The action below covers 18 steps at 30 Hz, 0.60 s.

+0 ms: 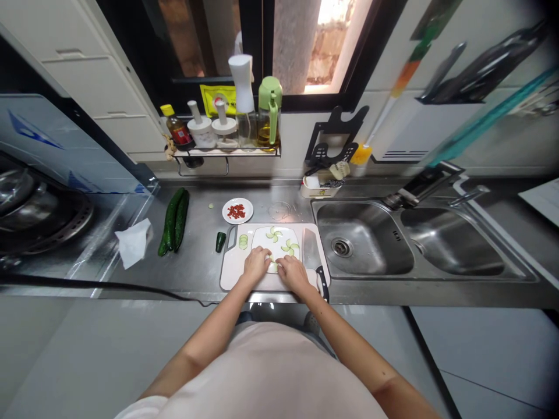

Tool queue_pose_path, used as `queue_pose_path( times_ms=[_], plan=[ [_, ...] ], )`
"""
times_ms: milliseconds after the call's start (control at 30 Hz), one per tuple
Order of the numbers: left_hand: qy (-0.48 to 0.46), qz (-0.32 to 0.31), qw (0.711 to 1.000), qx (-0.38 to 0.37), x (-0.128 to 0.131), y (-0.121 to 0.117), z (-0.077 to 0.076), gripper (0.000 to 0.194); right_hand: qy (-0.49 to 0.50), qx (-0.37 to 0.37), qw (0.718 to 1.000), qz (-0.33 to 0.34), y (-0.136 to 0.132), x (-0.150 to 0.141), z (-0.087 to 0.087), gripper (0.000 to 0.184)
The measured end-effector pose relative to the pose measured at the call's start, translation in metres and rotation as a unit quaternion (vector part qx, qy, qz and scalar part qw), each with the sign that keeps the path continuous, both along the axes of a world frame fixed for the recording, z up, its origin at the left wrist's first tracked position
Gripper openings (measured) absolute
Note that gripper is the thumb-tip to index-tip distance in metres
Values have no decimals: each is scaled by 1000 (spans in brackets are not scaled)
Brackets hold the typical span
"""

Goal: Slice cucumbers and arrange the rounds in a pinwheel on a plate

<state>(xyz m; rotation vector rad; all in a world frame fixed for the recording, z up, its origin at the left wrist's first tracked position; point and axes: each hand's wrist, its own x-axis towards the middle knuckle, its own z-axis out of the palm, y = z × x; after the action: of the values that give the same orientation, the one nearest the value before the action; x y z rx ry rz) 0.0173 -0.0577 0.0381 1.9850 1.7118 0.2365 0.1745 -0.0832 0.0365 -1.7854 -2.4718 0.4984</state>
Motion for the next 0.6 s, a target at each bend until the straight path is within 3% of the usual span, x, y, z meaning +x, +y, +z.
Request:
queue_pose_path(
  times_ms=[600],
  plan=[
    [42, -14, 999, -5, 1, 2, -4, 28, -40, -7, 999, 16, -4, -3, 4, 29]
  ],
)
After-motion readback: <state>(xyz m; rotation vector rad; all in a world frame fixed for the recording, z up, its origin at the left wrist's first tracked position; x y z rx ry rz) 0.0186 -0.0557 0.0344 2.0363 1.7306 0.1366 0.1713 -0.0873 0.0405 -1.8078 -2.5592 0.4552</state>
